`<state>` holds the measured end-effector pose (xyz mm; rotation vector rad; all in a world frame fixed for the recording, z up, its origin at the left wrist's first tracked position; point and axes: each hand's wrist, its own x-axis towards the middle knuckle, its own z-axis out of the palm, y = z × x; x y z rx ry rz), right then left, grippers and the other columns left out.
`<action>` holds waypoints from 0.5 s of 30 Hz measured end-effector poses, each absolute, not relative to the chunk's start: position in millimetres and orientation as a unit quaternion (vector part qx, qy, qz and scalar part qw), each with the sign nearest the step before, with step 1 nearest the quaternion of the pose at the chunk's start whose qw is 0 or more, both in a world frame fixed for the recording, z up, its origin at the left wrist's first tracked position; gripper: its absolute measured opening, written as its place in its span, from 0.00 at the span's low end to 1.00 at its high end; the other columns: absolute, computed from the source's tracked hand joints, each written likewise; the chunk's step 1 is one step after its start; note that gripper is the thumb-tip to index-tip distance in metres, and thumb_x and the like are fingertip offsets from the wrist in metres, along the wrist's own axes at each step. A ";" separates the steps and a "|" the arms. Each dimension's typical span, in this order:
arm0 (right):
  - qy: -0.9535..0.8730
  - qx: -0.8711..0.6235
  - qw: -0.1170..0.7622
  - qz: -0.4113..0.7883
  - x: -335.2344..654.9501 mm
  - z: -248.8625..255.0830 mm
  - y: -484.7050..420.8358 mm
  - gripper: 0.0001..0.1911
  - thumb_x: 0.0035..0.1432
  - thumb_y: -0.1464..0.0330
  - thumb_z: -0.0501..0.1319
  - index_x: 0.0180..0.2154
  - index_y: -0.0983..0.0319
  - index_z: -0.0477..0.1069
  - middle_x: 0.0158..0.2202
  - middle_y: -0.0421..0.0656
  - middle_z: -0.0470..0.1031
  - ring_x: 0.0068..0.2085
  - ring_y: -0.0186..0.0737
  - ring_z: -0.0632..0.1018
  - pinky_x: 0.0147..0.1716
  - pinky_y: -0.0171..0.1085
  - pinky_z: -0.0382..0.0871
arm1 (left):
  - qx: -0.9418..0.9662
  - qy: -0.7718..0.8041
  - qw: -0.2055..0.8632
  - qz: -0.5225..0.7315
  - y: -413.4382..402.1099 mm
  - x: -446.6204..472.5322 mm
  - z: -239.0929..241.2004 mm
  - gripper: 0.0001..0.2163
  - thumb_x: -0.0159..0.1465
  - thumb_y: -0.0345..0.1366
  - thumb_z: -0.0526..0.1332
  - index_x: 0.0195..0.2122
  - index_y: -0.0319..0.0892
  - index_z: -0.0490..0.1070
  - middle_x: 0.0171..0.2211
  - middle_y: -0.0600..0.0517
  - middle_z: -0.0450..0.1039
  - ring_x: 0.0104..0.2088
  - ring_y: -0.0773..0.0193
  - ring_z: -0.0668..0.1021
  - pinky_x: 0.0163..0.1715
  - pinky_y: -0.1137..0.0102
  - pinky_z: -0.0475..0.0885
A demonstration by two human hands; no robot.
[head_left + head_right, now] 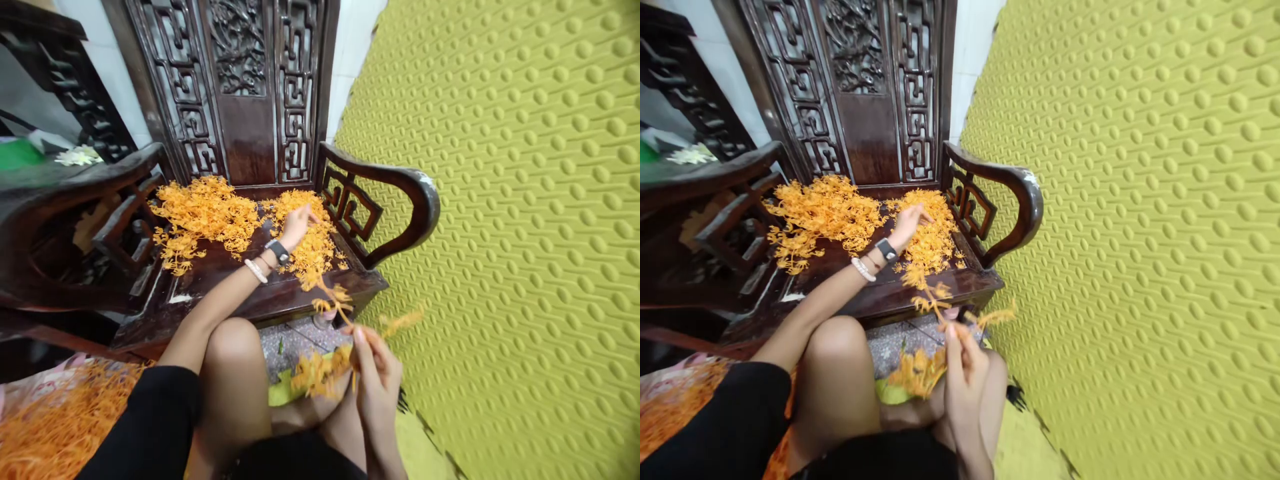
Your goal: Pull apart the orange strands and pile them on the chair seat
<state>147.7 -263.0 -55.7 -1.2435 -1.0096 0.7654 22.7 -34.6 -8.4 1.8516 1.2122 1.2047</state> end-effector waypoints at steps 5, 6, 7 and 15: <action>-0.435 -0.522 0.629 0.378 162.8 -76.5 -257.3 0.15 0.55 0.56 0.62 0.30 0.62 0.73 0.21 0.38 0.64 0.23 0.32 0.64 0.22 0.32 0.57 | 0.712 0.500 0.292 0.397 -15.6 6.6 -24.5 0.13 0.69 0.33 0.45 0.43 0.37 0.68 0.41 0.44 0.76 0.32 0.64 0.78 0.36 0.69 0.73; -0.428 -0.515 0.634 0.388 165.6 -77.5 -251.5 0.15 0.55 0.56 0.62 0.30 0.62 0.73 0.19 0.36 0.60 0.21 0.30 0.60 0.20 0.31 0.53 | 0.720 0.506 0.290 0.376 -17.1 9.5 -30.5 0.13 0.68 0.32 0.46 0.46 0.37 0.68 0.43 0.43 0.75 0.33 0.63 0.78 0.38 0.67 0.73; -0.415 -0.508 0.643 0.395 167.5 -77.3 -246.3 0.16 0.56 0.55 0.61 0.31 0.62 0.72 0.18 0.34 0.57 0.20 0.29 0.57 0.19 0.31 0.49 | 0.727 0.511 0.287 0.356 -19.2 13.1 -35.8 0.14 0.68 0.31 0.46 0.49 0.37 0.67 0.45 0.42 0.74 0.37 0.61 0.78 0.41 0.65 0.72; -0.381 -0.503 0.675 0.383 165.3 -56.2 -242.5 0.17 0.56 0.54 0.61 0.33 0.63 0.71 0.17 0.31 0.51 0.19 0.28 0.51 0.18 0.31 0.44 | 0.786 0.521 0.153 0.296 -51.1 26.1 -26.8 0.21 0.64 0.34 0.54 0.59 0.47 0.64 0.65 0.42 0.51 0.62 0.39 0.58 0.59 0.44 0.49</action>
